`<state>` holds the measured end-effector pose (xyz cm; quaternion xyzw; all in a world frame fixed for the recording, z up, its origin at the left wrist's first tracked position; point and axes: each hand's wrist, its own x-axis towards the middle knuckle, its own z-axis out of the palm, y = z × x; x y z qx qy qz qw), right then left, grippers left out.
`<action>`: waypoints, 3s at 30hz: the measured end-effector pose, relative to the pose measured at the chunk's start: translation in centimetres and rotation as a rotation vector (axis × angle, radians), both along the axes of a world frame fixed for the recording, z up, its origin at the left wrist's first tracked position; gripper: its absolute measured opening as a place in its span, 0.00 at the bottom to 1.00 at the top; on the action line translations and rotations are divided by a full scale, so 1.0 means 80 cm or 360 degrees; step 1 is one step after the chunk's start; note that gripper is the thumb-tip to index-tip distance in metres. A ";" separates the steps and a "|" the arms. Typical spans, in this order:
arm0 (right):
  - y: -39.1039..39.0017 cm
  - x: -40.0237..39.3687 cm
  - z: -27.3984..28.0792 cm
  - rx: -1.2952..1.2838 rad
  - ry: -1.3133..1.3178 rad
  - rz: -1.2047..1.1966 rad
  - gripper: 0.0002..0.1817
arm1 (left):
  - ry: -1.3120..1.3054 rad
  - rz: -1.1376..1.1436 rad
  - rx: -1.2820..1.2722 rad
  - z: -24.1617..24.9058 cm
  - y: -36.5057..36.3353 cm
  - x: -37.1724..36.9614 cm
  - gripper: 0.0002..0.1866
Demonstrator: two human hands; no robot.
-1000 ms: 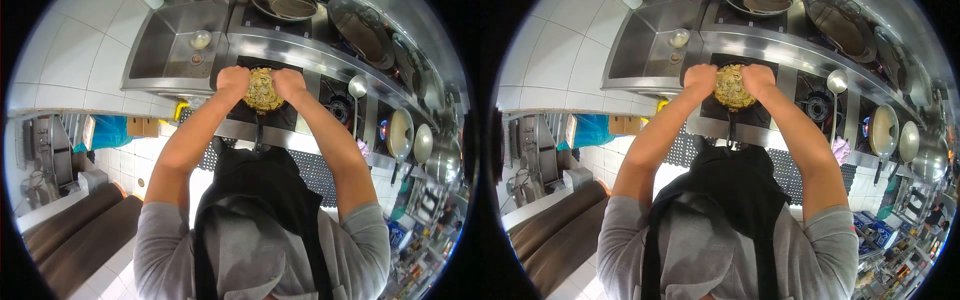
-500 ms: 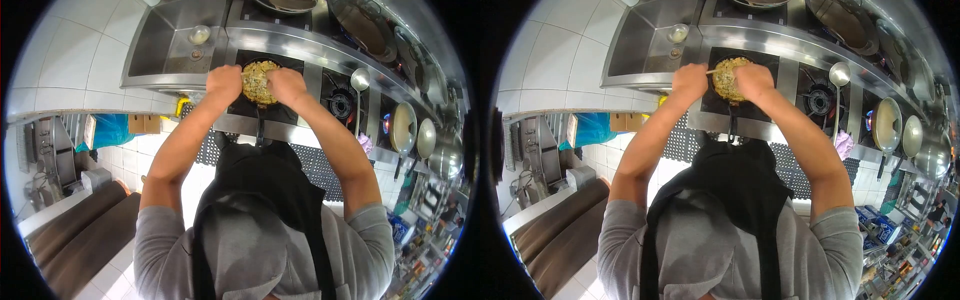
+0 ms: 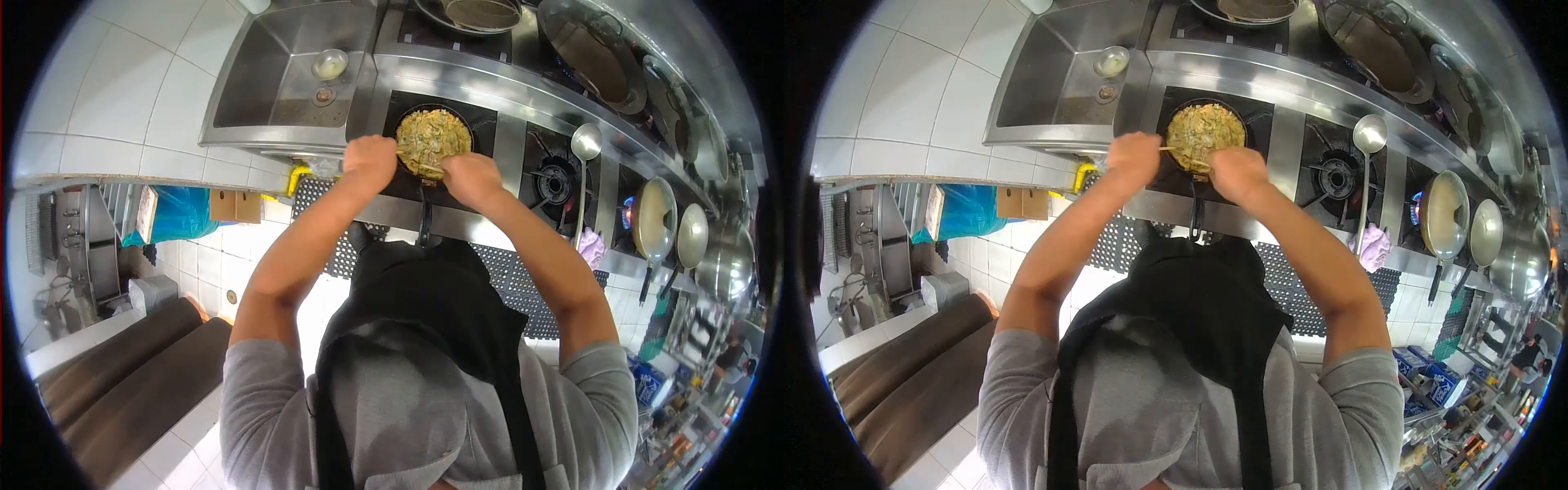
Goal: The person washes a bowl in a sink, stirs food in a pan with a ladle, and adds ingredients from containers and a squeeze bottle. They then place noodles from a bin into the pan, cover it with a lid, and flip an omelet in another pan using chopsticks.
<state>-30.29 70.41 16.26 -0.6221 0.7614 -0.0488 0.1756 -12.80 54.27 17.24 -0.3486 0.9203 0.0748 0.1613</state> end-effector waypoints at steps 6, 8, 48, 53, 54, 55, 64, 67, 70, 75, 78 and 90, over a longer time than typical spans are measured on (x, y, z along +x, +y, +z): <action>-0.002 -0.030 0.011 -0.0077 -0.0022 -0.0177 0.09 | 0.0019 0.0000 0.0101 0.048 0.029 -0.018 0.12; -0.011 -0.037 -0.012 -0.0064 0.0075 -0.0166 0.09 | 0.0024 -0.0003 0.0083 0.021 0.024 -0.025 0.12; 0.043 -0.064 0.011 -0.0097 0.0093 -0.0328 0.10 | 0.0442 0.0016 0.0074 0.009 0.058 -0.019 0.09; 0.071 -0.073 -0.003 -0.0133 0.0015 -0.0416 0.10 | 0.0672 0.0511 0.0344 -0.082 0.126 0.046 0.15; 0.080 -0.070 0.009 -0.0205 -0.0125 -0.0532 0.10 | 0.0665 0.0521 0.0344 -0.106 0.145 0.058 0.15; 0.085 -0.069 0.014 -0.0274 -0.0262 -0.0647 0.09 | 0.0809 0.0613 0.0410 -0.129 0.167 0.062 0.19; 0.097 -0.085 -0.010 -0.0371 -0.0325 -0.0676 0.12 | 0.1071 0.0852 0.0645 -0.176 0.224 0.038 0.26; 0.109 -0.087 -0.009 -0.0351 -0.0442 -0.0760 0.12 | 0.1162 0.0831 0.0734 -0.188 0.242 0.038 0.28; 0.119 -0.088 -0.021 -0.0306 -0.0491 -0.0811 0.12 | 0.1153 0.0875 0.0734 -0.183 0.254 0.035 0.28; 0.123 -0.081 -0.038 -0.0406 -0.0529 -0.0815 0.12 | 0.1026 0.0816 0.0711 -0.158 0.244 0.032 0.34; 0.121 -0.081 -0.038 -0.0520 -0.0489 -0.0834 0.12 | 0.1020 0.0812 0.0781 -0.119 0.231 0.041 0.31; 0.083 -0.033 -0.021 -0.0182 0.0051 -0.0710 0.09 | 0.0177 -0.0157 -0.0029 -0.013 0.061 -0.113 0.11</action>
